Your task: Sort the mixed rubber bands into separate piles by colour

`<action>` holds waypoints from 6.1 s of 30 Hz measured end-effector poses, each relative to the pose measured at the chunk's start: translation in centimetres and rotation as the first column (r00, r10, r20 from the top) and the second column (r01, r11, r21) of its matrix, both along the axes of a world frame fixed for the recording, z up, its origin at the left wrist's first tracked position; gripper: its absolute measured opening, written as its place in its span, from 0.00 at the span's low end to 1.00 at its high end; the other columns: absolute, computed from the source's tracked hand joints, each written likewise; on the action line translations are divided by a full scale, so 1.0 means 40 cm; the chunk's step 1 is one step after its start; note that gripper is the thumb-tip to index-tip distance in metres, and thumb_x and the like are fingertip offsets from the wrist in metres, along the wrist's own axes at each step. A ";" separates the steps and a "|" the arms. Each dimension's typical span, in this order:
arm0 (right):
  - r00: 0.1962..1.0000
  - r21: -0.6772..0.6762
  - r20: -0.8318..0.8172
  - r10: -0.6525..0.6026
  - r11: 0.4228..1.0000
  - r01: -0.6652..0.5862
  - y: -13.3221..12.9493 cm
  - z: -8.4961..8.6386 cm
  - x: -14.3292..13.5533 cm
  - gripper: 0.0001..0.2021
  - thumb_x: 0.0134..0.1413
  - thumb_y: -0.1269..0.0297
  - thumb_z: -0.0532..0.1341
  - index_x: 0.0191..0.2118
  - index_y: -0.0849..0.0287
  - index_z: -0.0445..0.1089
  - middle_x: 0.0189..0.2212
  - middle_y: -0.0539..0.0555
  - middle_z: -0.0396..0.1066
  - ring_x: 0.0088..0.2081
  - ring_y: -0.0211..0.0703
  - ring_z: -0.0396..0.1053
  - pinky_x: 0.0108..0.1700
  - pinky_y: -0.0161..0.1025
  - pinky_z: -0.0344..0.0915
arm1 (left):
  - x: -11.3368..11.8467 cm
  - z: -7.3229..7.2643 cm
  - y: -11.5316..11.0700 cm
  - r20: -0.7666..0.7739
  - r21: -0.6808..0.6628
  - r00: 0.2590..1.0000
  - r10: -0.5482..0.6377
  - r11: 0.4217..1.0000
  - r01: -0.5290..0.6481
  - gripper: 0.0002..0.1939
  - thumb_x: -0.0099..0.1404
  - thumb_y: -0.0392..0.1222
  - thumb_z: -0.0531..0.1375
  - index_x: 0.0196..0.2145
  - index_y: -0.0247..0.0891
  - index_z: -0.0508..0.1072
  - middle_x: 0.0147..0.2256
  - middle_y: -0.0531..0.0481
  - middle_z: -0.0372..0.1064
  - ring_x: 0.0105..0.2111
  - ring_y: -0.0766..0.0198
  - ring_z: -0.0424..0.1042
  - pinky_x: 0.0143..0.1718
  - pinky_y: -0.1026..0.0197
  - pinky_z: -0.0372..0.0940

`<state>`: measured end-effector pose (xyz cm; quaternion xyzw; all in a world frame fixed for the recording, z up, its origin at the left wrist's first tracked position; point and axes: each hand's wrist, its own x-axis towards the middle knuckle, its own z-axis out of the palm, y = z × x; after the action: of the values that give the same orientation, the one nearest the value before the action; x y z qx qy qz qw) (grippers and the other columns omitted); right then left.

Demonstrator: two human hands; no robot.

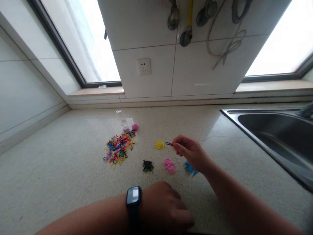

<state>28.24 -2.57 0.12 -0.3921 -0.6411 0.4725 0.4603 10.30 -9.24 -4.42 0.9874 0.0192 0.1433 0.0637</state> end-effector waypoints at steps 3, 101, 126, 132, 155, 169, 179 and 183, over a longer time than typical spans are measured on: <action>1.000 0.002 -0.014 0.005 1.000 -0.005 -0.005 -0.001 -0.005 0.10 0.56 0.56 0.62 0.33 0.57 0.69 0.23 0.47 0.64 0.24 0.34 0.60 0.26 0.33 0.59 | -0.001 0.004 -0.001 0.009 0.006 1.000 0.005 1.000 -0.005 0.07 0.71 0.45 0.54 0.35 0.41 0.67 0.25 0.58 0.69 0.25 0.66 0.66 0.21 0.58 0.51; 0.724 0.258 0.529 -0.443 0.897 0.360 0.251 -0.127 0.247 0.19 0.54 0.53 0.54 0.33 0.62 0.77 0.21 0.53 0.70 0.23 0.41 0.62 0.28 0.38 0.56 | -0.355 0.200 0.382 -0.016 0.052 0.454 0.891 0.454 -0.889 0.18 0.69 0.53 0.53 0.42 0.40 0.78 0.30 0.49 0.75 0.28 0.66 0.70 0.30 0.64 0.57; 0.718 0.223 0.551 -0.425 0.904 0.364 0.258 -0.129 0.243 0.20 0.52 0.51 0.54 0.33 0.62 0.77 0.20 0.52 0.69 0.23 0.41 0.62 0.27 0.38 0.55 | -0.354 0.103 0.415 -0.184 0.147 0.287 0.940 0.315 -0.938 0.22 0.65 0.62 0.55 0.38 0.43 0.79 0.33 0.44 0.75 0.33 0.57 0.74 0.33 0.61 0.61; 0.725 0.214 0.545 -0.421 0.906 0.365 0.257 -0.127 0.242 0.20 0.52 0.52 0.54 0.33 0.62 0.77 0.22 0.53 0.70 0.24 0.42 0.64 0.28 0.38 0.56 | -0.352 0.098 0.417 -0.177 0.153 0.264 0.948 0.291 -0.944 0.21 0.65 0.60 0.55 0.37 0.43 0.79 0.34 0.44 0.75 0.33 0.57 0.74 0.32 0.61 0.61; 0.723 0.207 0.555 -0.412 0.910 0.360 0.267 -0.141 0.248 0.20 0.54 0.53 0.54 0.35 0.62 0.77 0.20 0.50 0.66 0.24 0.40 0.60 0.28 0.37 0.53 | -0.344 0.107 0.408 -0.177 0.154 0.261 0.949 0.289 -0.945 0.19 0.66 0.56 0.54 0.38 0.42 0.78 0.34 0.44 0.75 0.33 0.57 0.74 0.32 0.61 0.60; 0.731 0.200 0.547 -0.408 0.912 0.359 0.267 -0.141 0.248 0.20 0.56 0.53 0.53 0.36 0.61 0.77 0.19 0.49 0.63 0.24 0.40 0.60 0.27 0.37 0.53 | -0.349 0.096 0.415 -0.192 0.171 0.245 0.950 0.278 -0.945 0.19 0.69 0.52 0.52 0.40 0.40 0.78 0.36 0.42 0.76 0.34 0.57 0.74 0.33 0.61 0.62; 0.733 0.174 0.549 -0.401 0.913 0.369 0.267 -0.142 0.246 0.19 0.55 0.53 0.54 0.36 0.61 0.77 0.20 0.49 0.65 0.23 0.39 0.59 0.27 0.37 0.52 | -0.350 0.102 0.419 -0.188 0.131 0.248 0.950 0.275 -0.952 0.16 0.67 0.51 0.54 0.39 0.41 0.78 0.35 0.44 0.76 0.34 0.58 0.74 0.34 0.61 0.62; 0.734 0.177 0.550 -0.398 0.914 0.364 0.267 -0.141 0.248 0.20 0.55 0.53 0.54 0.36 0.62 0.77 0.19 0.49 0.65 0.23 0.39 0.60 0.27 0.37 0.53 | -0.353 0.100 0.422 -0.170 0.086 0.260 0.950 0.277 -0.957 0.16 0.67 0.50 0.54 0.38 0.41 0.79 0.34 0.44 0.76 0.34 0.57 0.74 0.35 0.60 0.62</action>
<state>38.15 8.12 -5.53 -0.6257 -0.6688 0.2088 0.3429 -3.83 7.62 -0.42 0.7845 0.6171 0.0587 -0.0203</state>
